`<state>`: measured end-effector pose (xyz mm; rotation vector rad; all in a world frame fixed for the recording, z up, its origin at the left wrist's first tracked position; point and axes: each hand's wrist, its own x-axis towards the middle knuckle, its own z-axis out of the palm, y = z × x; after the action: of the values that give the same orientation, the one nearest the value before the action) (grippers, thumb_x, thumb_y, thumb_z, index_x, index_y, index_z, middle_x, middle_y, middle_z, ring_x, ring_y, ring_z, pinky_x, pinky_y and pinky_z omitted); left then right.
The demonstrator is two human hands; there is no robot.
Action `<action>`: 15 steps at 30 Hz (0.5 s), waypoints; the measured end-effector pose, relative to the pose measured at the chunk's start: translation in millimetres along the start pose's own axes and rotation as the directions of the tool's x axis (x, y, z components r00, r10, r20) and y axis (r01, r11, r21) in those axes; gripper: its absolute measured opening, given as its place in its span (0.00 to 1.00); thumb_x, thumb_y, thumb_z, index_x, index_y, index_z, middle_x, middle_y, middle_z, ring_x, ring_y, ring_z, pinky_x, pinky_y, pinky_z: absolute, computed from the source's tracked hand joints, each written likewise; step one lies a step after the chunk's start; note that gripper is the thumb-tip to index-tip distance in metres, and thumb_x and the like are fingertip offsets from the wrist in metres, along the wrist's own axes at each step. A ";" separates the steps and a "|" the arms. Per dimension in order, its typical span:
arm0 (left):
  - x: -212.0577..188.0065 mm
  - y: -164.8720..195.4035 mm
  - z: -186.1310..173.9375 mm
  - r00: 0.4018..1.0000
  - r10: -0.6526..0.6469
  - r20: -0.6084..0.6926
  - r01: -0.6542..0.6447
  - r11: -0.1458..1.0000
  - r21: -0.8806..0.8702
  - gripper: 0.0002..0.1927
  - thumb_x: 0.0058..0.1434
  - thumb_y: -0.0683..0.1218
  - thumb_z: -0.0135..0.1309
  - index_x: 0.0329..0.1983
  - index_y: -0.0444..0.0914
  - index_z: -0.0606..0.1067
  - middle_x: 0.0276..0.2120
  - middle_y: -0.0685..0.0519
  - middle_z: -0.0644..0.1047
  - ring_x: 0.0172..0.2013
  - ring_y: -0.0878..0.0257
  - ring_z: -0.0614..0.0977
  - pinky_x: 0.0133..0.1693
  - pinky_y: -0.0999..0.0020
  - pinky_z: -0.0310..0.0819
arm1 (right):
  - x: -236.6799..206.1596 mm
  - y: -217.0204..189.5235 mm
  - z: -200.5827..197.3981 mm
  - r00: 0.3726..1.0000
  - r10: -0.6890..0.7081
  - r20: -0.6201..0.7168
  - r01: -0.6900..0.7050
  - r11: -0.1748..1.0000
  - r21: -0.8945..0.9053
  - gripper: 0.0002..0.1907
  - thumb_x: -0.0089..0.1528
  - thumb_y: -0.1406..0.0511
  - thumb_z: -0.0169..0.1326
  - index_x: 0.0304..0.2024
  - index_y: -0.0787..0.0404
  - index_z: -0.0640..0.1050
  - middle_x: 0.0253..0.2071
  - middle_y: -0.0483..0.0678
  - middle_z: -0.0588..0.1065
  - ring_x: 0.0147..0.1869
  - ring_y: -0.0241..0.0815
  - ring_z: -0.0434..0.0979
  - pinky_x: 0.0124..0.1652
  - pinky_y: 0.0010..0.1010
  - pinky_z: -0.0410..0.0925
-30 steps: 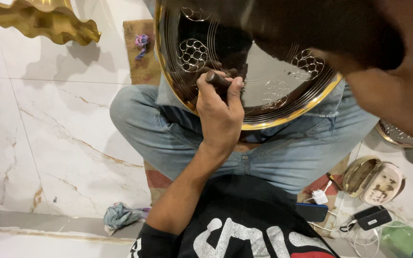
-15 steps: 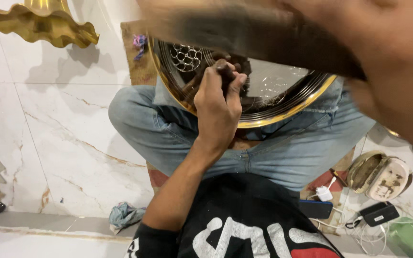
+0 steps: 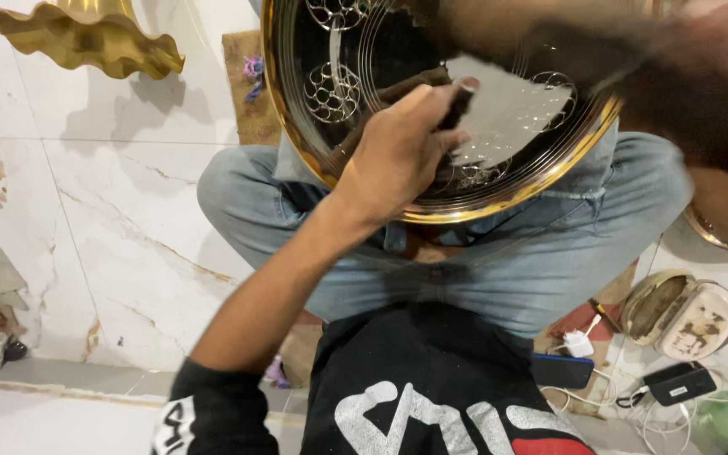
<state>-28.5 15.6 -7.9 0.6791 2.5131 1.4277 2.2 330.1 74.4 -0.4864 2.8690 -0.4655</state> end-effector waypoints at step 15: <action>45.0 -2.7 -17.8 0.800 0.442 0.405 -0.457 0.887 -0.066 0.19 0.62 0.43 0.61 0.56 0.37 0.73 0.46 0.46 0.79 0.48 0.43 0.81 0.48 0.52 0.77 | -89.6 -35.3 97.3 0.870 0.373 -0.324 -0.266 0.906 0.330 0.40 0.55 0.76 0.67 0.65 0.71 0.62 0.45 0.64 0.74 0.46 0.55 0.77 0.45 0.39 0.72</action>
<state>-75.4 21.7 2.5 1.4951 2.1267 1.1916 118.7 303.2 7.9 0.1561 3.0789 -0.9717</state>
